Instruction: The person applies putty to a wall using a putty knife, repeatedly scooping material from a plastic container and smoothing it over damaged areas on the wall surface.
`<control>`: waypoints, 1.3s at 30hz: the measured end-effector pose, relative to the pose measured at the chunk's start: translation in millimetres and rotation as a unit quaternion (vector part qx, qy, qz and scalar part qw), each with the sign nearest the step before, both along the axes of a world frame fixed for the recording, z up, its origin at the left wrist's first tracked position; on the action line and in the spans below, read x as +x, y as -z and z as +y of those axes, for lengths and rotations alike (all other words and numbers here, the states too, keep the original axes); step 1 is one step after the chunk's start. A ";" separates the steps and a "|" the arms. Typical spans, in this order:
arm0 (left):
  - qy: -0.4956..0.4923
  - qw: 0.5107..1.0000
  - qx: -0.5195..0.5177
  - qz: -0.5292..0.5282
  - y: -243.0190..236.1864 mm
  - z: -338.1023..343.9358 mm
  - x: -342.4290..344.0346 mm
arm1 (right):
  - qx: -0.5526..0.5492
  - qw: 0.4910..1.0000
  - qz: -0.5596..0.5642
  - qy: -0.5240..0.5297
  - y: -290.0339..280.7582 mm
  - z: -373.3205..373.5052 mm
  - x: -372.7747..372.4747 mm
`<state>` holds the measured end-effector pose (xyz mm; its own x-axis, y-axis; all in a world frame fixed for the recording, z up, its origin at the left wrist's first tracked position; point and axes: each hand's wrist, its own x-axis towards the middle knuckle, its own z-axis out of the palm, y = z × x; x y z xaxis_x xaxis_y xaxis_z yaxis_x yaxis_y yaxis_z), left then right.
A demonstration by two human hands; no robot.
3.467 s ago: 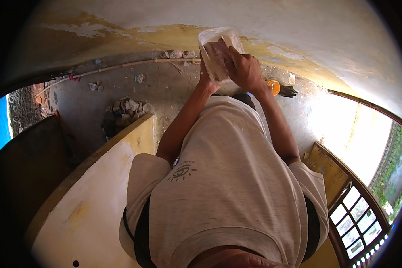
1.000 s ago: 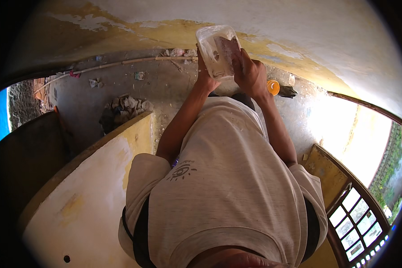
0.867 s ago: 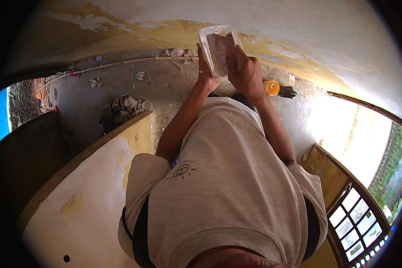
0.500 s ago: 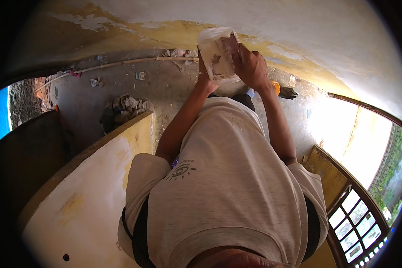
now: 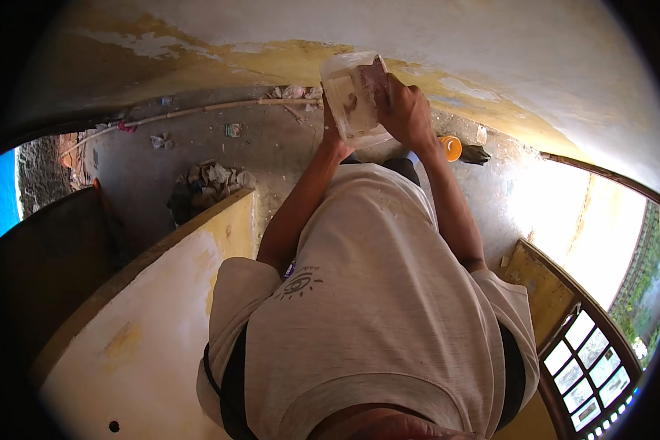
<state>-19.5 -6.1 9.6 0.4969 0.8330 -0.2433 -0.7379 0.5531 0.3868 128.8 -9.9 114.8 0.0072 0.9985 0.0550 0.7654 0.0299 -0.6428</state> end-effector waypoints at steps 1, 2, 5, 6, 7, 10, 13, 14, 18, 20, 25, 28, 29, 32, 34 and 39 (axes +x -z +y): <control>0.006 0.999 0.032 -0.031 3.4 0.9 -2.3 | 0.010 1.000 0.002 -0.003 -2.6 -0.7 -0.7; 0.013 0.996 0.063 -0.063 6.9 1.5 -3.7 | 0.020 1.000 0.003 -0.006 -5.4 -1.7 -1.6; -0.026 0.999 -0.012 0.023 -8.4 3.8 5.6 | 0.036 0.999 0.030 -0.026 -14.4 -3.7 -14.4; -0.026 0.999 -0.015 0.018 -8.5 3.7 5.6 | 0.032 0.999 0.024 -0.028 -15.9 -2.8 -18.9; -0.026 0.999 -0.017 0.012 -8.7 3.7 5.4 | 0.027 0.999 0.018 -0.029 -17.0 -1.6 -23.1; -0.023 0.999 -0.033 -0.022 -10.1 4.1 2.2 | 0.016 1.000 0.009 -0.014 -11.3 3.9 -18.3; -0.015 1.000 -0.014 0.000 -4.9 2.8 -1.5 | 0.019 1.000 0.007 0.010 -5.5 7.1 -9.4; -0.015 1.000 0.004 0.021 -3.9 2.6 -2.1 | 0.022 1.000 0.006 0.018 -5.2 7.3 -6.9; -0.012 0.995 0.017 0.103 -9.9 3.9 -2.1 | 0.038 0.998 0.021 0.039 -22.7 -0.7 4.2; -0.016 0.997 0.011 0.074 -13.0 4.4 -1.4 | 0.046 0.998 0.004 0.048 -28.7 -3.2 6.6; -0.008 0.999 -0.020 0.039 -16.1 9.6 3.5 | 0.037 0.999 0.004 0.031 -4.7 -3.1 4.4; -0.017 0.998 -0.046 0.043 -23.7 9.1 7.1 | 0.017 0.998 0.024 0.052 -13.5 -3.5 0.5; -0.018 0.998 -0.037 0.042 -23.5 10.1 6.6 | 0.012 0.998 0.034 0.061 -15.4 -3.2 0.1; -0.003 1.000 -0.013 0.025 -21.4 12.5 6.3 | 0.055 0.998 -0.007 0.027 4.4 -3.5 4.9; 0.011 1.000 -0.006 -0.010 -17.3 13.0 4.0 | 0.027 0.998 0.040 0.031 -4.1 -5.4 9.0; 0.020 0.999 0.050 0.005 -19.4 20.6 6.7 | -0.061 0.899 0.429 0.057 27.7 -10.9 31.9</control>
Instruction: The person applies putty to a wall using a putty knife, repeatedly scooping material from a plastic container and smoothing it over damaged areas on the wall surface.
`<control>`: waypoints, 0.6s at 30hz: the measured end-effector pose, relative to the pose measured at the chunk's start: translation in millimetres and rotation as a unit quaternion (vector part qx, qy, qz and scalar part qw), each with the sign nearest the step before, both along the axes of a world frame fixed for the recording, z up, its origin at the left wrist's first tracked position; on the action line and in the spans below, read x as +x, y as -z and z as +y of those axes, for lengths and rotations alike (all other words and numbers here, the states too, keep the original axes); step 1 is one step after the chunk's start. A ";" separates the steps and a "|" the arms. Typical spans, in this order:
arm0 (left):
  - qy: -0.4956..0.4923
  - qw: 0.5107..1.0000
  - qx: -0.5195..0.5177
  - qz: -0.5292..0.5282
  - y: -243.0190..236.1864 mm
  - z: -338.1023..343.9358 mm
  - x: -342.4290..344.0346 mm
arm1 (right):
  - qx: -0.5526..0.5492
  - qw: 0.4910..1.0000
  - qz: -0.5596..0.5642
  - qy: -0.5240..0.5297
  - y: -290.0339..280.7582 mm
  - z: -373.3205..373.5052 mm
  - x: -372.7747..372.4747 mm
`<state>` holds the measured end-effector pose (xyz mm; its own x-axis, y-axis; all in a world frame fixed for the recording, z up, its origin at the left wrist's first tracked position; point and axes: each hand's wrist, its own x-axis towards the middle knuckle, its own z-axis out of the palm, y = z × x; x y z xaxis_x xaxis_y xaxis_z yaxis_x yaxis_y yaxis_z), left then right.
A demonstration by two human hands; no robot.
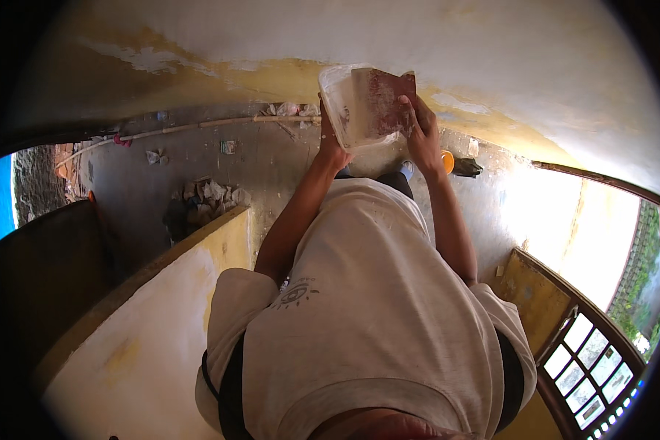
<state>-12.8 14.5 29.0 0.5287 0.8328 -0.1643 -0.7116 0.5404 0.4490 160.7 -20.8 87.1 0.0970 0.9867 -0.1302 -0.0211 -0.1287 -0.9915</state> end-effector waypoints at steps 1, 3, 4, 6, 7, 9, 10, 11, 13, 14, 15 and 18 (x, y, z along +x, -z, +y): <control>0.008 1.000 -0.003 -0.008 -2.7 0.5 -0.2 | -0.008 1.000 0.012 0.026 2.9 -3.0 -0.7; 0.016 0.998 -0.017 -0.065 9.3 1.0 -0.5 | -0.026 0.994 0.086 0.055 1.3 -11.8 -4.5; 0.014 0.996 -0.020 -0.080 14.1 1.2 0.2 | -0.037 0.987 0.148 0.059 -2.1 -13.9 -5.1; 0.008 0.997 -0.010 -0.071 19.4 3.3 4.4 | -0.057 0.957 0.280 0.044 -6.7 -16.7 1.2; -0.013 0.999 0.006 -0.033 20.7 4.0 8.2 | -0.065 0.934 0.351 0.022 -7.8 -17.0 6.9; -0.056 0.997 0.037 0.041 28.1 4.1 17.1 | -0.068 0.923 0.377 0.044 -5.5 -18.4 15.1; -0.052 0.999 0.004 -0.001 32.8 5.1 16.3 | -0.070 0.917 0.390 0.054 -4.0 -19.4 18.8; -0.046 0.999 -0.003 -0.028 37.5 7.4 16.2 | -0.072 0.910 0.403 0.064 -4.3 -20.3 22.7; -0.036 0.996 -0.018 -0.078 43.4 12.2 16.1 | -0.055 0.900 0.418 0.110 -1.9 -22.9 36.3; -0.047 0.999 0.002 -0.022 45.5 16.5 15.5 | -0.034 0.890 0.443 0.108 20.3 -23.9 52.6; -0.058 0.998 -0.018 -0.020 48.5 17.8 12.4 | -0.016 0.877 0.468 0.105 35.8 -22.4 68.7; -0.096 0.992 -0.079 0.000 52.2 14.9 -0.8 | -0.002 0.894 0.440 0.088 61.6 -8.0 107.6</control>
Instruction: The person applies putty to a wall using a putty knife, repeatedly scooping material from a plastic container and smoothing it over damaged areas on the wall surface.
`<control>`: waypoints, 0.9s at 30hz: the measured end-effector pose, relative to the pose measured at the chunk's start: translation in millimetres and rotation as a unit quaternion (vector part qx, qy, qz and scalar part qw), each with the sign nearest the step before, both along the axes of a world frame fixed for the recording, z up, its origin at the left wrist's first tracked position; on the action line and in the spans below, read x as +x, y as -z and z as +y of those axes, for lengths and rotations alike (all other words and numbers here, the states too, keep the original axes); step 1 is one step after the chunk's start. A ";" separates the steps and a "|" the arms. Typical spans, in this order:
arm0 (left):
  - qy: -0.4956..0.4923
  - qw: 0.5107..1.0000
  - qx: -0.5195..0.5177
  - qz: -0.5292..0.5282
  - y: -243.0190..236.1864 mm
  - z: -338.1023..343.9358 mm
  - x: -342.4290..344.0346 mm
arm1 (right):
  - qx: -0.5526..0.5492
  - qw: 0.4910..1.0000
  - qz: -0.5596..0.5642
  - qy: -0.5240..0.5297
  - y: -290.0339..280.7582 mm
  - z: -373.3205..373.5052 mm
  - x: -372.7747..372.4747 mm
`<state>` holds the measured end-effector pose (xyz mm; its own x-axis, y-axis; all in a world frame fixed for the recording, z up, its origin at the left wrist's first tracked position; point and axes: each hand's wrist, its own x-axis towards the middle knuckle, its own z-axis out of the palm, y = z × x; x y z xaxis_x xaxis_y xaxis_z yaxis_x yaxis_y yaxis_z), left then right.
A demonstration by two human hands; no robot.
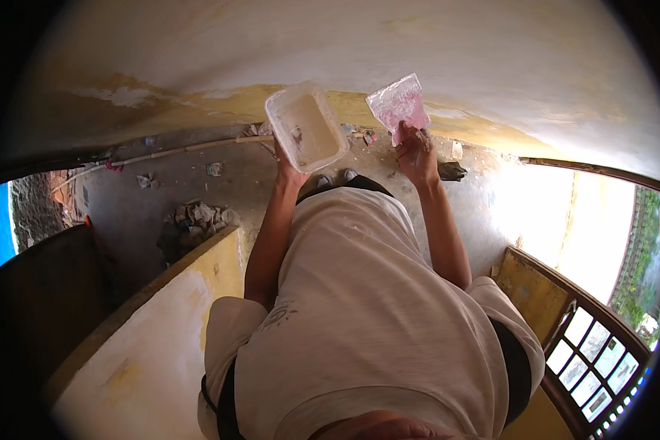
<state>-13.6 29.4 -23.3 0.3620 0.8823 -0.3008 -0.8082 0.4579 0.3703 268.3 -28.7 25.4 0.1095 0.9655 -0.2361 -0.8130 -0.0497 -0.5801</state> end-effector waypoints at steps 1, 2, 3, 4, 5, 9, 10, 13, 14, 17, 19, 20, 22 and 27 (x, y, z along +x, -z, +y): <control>-0.012 1.000 -0.010 0.008 6.4 -2.1 -7.6 | -0.005 1.000 -0.016 0.011 15.6 4.7 9.7; -0.025 0.999 -0.020 0.016 12.5 -5.3 -14.6 | -0.023 0.999 -0.027 -0.005 30.7 9.7 20.5; -0.040 0.998 -0.031 0.025 16.2 -8.7 -20.5 | -0.041 0.998 -0.037 -0.022 48.3 15.4 29.9; -0.056 0.997 -0.045 0.040 14.4 -12.7 -20.7 | -0.060 0.996 -0.049 -0.037 61.5 19.7 37.6; -0.072 0.994 -0.059 0.055 12.7 -17.6 -20.2 | -0.055 0.997 -0.048 -0.038 75.9 26.0 42.2; -0.103 0.987 -0.093 0.082 9.5 -47.2 -27.1 | -0.062 0.996 -0.048 -0.046 111.8 42.6 28.4; -0.108 0.988 -0.083 0.072 10.8 -53.8 -26.6 | -0.069 0.996 -0.037 -0.042 113.3 45.4 23.0; -0.123 0.985 -0.085 0.088 8.6 -73.5 -23.2 | -0.095 0.995 0.012 -0.033 102.7 53.2 0.9; -0.136 0.984 -0.072 0.088 15.9 -79.2 -23.7 | -0.101 0.994 0.037 -0.031 96.2 54.4 -7.8; -0.145 0.982 -0.092 0.077 14.1 -79.8 -12.4 | -0.091 0.993 0.064 -0.027 78.4 62.2 -21.3; -0.140 0.984 -0.080 0.075 16.9 -79.7 -6.5 | -0.088 0.994 0.052 -0.025 44.3 60.3 -26.9; -0.136 0.985 -0.075 0.071 19.1 -80.6 -2.1 | -0.104 0.992 0.070 -0.006 22.8 57.8 -26.9; -0.123 0.989 -0.062 0.057 18.0 -71.8 6.1 | -0.060 0.993 0.098 0.009 11.6 60.3 -18.2; -0.108 0.992 -0.048 0.033 15.1 -43.1 7.2 | -0.026 0.996 0.068 0.052 -56.8 81.7 -19.5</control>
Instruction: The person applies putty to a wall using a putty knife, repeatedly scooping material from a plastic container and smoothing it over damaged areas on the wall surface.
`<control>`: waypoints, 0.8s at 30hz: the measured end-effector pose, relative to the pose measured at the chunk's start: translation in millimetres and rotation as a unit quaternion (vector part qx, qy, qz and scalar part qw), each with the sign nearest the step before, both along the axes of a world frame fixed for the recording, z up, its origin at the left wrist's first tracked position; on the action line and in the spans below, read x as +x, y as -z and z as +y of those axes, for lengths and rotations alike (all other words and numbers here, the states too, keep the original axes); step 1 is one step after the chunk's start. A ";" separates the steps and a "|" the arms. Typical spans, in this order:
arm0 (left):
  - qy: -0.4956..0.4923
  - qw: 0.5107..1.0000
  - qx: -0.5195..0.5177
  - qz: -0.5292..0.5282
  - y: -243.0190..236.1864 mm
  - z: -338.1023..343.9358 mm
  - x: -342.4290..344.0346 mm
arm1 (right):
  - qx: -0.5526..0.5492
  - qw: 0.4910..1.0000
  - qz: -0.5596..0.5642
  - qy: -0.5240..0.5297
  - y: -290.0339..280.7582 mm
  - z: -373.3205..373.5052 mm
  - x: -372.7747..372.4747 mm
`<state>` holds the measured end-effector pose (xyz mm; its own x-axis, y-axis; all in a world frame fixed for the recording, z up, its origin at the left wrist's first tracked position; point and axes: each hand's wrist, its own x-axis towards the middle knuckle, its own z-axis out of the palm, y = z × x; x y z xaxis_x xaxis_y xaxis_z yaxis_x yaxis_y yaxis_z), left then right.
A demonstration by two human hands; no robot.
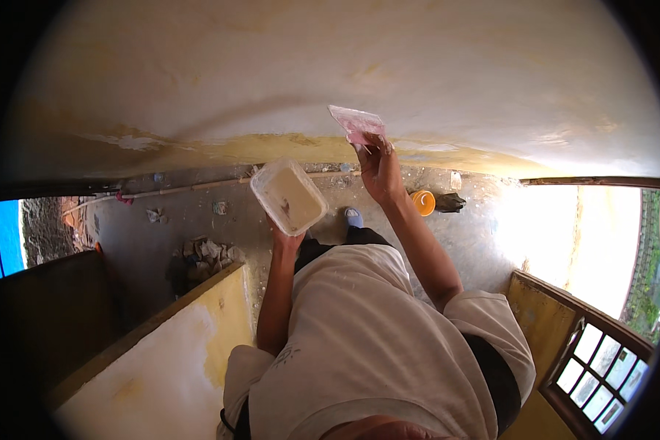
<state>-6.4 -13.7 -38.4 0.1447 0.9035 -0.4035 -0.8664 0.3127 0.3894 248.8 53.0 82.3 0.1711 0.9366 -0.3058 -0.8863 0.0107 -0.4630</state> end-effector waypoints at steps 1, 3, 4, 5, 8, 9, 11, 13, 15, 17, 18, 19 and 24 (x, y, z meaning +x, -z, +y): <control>0.006 1.000 0.007 -0.024 0.6 6.5 -1.8 | -0.013 1.000 -0.013 0.001 -13.5 6.3 -1.2; 0.022 0.999 0.014 -0.046 -2.7 20.4 -4.1 | -0.029 0.998 -0.054 0.017 -30.5 23.3 3.2; 0.030 0.999 0.013 -0.044 -7.4 25.2 -4.5 | -0.031 0.999 -0.032 0.030 -49.3 37.7 13.4; 0.033 0.999 0.010 -0.041 -9.8 27.1 -5.9 | -0.033 0.999 -0.008 0.040 -75.9 53.4 28.5; 0.061 0.996 0.050 -0.042 8.7 40.6 -16.5 | 0.098 0.984 0.139 0.045 -162.1 61.8 78.7; 0.071 0.994 0.063 -0.055 10.3 45.0 -16.0 | 0.165 0.969 0.185 -0.005 -176.0 52.4 94.1; 0.085 0.989 0.090 -0.081 12.7 51.2 -15.1 | 0.179 0.978 0.094 0.047 -188.5 36.0 90.3; 0.092 0.989 0.080 -0.089 11.2 56.2 -13.7 | 0.172 0.976 -0.033 0.126 -181.2 19.9 75.3; 0.093 0.989 0.068 -0.088 1.9 65.7 -13.3 | 0.151 0.975 -0.058 0.152 -155.3 10.0 56.7; 0.088 0.992 0.052 -0.080 -9.7 69.7 -16.0 | 0.075 0.984 -0.097 0.128 -104.0 4.9 28.4; 0.086 0.991 0.054 -0.084 -9.1 69.9 -19.9 | 0.076 0.986 -0.127 0.072 -78.2 2.6 13.4; 0.086 0.991 0.057 -0.088 -7.0 69.7 -22.6 | 0.072 0.990 -0.116 0.027 -52.7 3.8 2.6; 0.108 0.987 0.057 -0.107 -0.6 76.6 -36.4 | 0.037 0.998 -0.003 0.049 -25.9 56.0 -1.3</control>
<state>-42.7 62.9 -37.7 0.4104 0.8795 -0.2409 -0.8502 0.4646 0.2477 247.6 109.0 108.1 0.2639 0.9357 -0.2343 -0.8768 0.1314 -0.4626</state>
